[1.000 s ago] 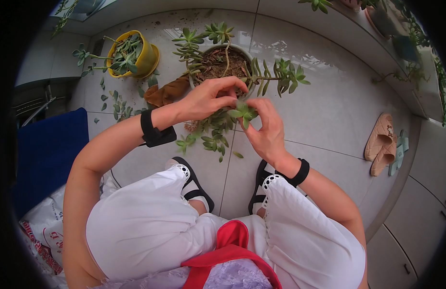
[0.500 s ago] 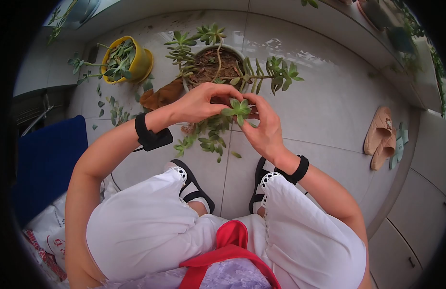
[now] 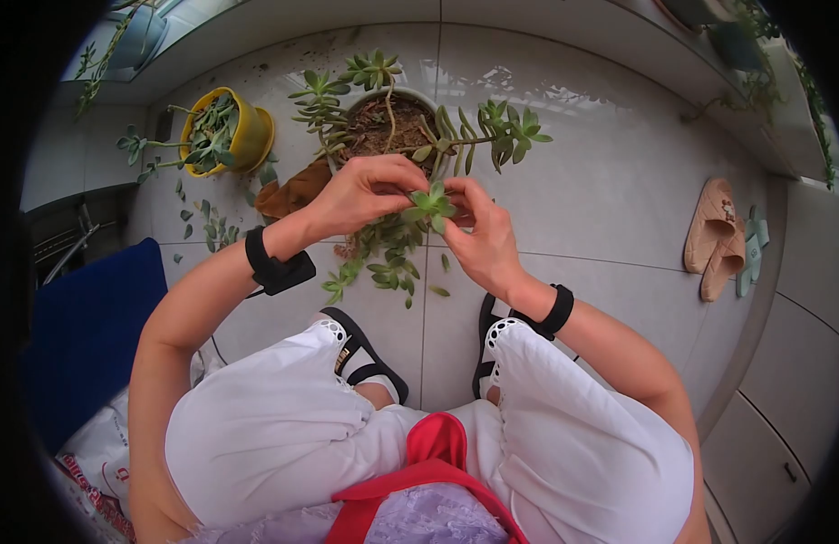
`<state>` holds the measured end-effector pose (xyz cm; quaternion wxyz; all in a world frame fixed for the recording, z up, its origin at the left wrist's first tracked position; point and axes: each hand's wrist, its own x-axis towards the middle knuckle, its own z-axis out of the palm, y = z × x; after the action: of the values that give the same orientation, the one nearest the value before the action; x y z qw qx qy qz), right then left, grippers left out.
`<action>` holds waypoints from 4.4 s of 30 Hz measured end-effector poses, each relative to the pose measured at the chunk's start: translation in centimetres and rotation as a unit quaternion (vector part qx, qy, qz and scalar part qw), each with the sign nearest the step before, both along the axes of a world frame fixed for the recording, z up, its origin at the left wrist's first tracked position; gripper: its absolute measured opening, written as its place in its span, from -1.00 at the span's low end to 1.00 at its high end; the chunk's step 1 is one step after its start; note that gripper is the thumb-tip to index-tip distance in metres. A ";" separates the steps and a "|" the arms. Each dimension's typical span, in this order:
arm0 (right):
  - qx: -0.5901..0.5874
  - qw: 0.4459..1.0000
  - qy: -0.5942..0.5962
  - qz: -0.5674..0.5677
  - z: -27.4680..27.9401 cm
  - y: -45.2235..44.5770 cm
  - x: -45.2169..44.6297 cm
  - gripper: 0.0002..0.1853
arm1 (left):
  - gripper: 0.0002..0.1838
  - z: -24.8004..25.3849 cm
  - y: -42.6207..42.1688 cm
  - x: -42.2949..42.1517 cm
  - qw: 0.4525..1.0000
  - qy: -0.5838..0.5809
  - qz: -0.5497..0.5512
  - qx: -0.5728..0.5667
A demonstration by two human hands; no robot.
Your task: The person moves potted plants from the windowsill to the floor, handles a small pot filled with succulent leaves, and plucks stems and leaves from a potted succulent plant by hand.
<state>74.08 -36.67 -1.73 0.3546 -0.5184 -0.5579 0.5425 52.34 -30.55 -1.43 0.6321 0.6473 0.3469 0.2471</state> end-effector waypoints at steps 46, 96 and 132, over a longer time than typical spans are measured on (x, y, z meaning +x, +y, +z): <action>0.072 0.996 -0.033 0.048 0.5 0.8 0.3 -0.60 | -0.63 1.1 2.8 0.4 0.986 0.055 -0.127 -0.089; -0.328 0.910 0.226 0.113 0.9 1.8 2.5 -0.77 | -0.82 2.4 2.4 0.8 0.986 0.066 -0.106 -0.113; -0.310 0.939 0.110 0.101 0.4 1.5 2.1 -0.63 | -0.78 0.8 0.2 -3.2 0.878 0.209 -0.039 0.429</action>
<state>76.22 -35.17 -1.35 0.1787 -0.4810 -0.3688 0.7750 49.16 -30.35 -0.65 0.2144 0.9047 0.3055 0.2057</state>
